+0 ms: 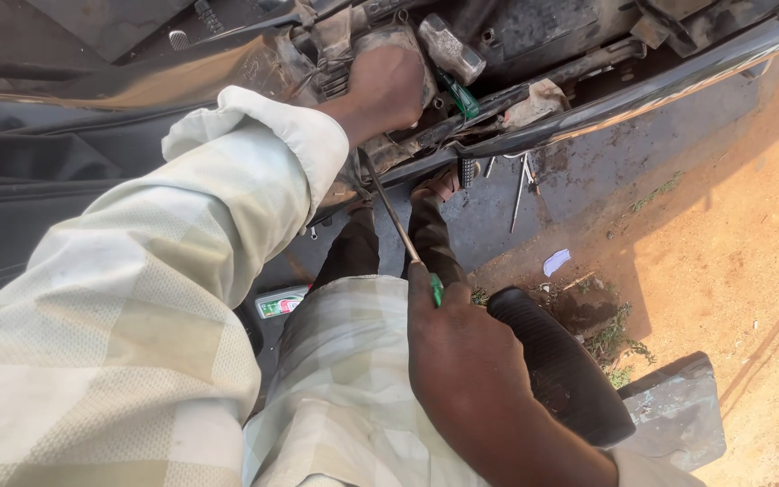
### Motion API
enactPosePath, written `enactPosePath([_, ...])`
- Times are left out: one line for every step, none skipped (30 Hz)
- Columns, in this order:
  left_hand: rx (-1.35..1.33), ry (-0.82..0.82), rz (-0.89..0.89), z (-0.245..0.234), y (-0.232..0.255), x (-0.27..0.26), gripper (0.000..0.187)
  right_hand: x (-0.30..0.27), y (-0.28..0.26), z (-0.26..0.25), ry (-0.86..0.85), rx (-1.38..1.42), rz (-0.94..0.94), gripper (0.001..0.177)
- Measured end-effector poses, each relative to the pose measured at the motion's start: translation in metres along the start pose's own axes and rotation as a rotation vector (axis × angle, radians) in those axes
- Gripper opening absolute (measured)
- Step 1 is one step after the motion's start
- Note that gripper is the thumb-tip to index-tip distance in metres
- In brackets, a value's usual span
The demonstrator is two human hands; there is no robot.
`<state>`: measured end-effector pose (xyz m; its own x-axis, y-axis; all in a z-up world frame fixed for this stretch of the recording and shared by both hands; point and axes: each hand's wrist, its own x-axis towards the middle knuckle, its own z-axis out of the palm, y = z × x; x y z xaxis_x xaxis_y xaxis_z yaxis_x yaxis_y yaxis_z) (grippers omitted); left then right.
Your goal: Removing and inspecting the air filter of a motorcycle.
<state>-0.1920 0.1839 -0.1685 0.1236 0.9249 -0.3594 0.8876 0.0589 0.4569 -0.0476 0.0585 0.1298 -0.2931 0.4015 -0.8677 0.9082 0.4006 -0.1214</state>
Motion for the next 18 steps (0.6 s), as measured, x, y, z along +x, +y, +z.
enactPosePath([-0.004, -0.007, 0.003, 0.004, -0.002, -0.002, 0.011, 0.0, 0.001, 0.006, -0.007, 0.003, 0.004, 0.07])
enactPosePath([0.0, -0.006, -0.005, 0.008, -0.002, -0.003, 0.01, 0.0, 0.004, 0.011, 0.011, 0.049, -0.001, 0.069])
enactPosePath([0.011, -0.003, -0.004, 0.01, -0.002, -0.001, 0.01, 0.0, 0.006, 0.016, 0.038, 0.103, -0.001, 0.069])
enactPosePath([0.015, -0.009, 0.009, 0.008, -0.002, -0.001, 0.01, -0.001, 0.011, 0.017, 0.04, 0.114, 0.007, 0.069])
enactPosePath([0.021, -0.008, 0.007, 0.006, -0.002, -0.001, 0.01, -0.002, 0.015, 0.02, 0.027, 0.166, 0.014, 0.072])
enactPosePath([0.027, -0.007, 0.005, 0.004, -0.003, -0.002, 0.011, -0.002, 0.019, 0.022, 0.015, 0.217, 0.021, 0.075])
enactPosePath([0.028, -0.016, 0.018, 0.004, -0.002, -0.004, 0.011, -0.003, 0.023, 0.028, 0.014, 0.229, 0.031, 0.075])
enactPosePath([0.024, -0.015, 0.023, 0.003, -0.002, -0.006, 0.016, -0.003, 0.026, 0.033, 0.04, 0.237, 0.002, 0.074])
enactPosePath([0.024, -0.012, 0.03, 0.001, -0.002, -0.006, 0.021, -0.002, 0.029, 0.039, 0.072, 0.247, -0.029, 0.074])
enactPosePath([0.031, -0.019, 0.043, -0.001, -0.003, -0.004, 0.021, -0.002, 0.035, 0.043, 0.076, 0.26, -0.022, 0.074])
enactPosePath([0.032, -0.013, 0.043, -0.001, -0.004, -0.005, 0.025, -0.001, 0.041, 0.049, 0.085, 0.297, -0.029, 0.074])
enactPosePath([0.032, -0.008, 0.044, -0.002, -0.004, -0.005, 0.03, -0.001, 0.046, 0.055, 0.095, 0.333, -0.037, 0.074])
enactPosePath([0.038, -0.02, 0.054, 0.0, -0.004, -0.007, 0.03, 0.003, 0.057, 0.07, 0.093, 0.349, -0.031, 0.074])
enactPosePath([0.039, -0.035, 0.038, 0.001, -0.003, -0.009, 0.033, 0.006, 0.068, 0.086, 0.167, 0.451, -0.041, 0.065])
enactPosePath([0.045, -0.043, 0.023, -0.001, -0.003, -0.008, 0.037, 0.012, 0.08, 0.1, 0.252, 0.55, -0.051, 0.056])
enactPosePath([0.056, -0.048, 0.035, -0.002, 0.001, -0.01, 0.037, 0.02, 0.094, 0.115, 0.259, 0.564, -0.047, 0.056])
enactPosePath([0.076, -0.071, 0.015, -0.002, 0.005, -0.009, 0.039, 0.031, 0.11, 0.128, 0.213, 0.55, -0.011, 0.054])
enactPosePath([0.097, -0.093, -0.005, -0.003, 0.009, -0.006, 0.041, 0.043, 0.125, 0.142, 0.166, 0.536, 0.025, 0.052])
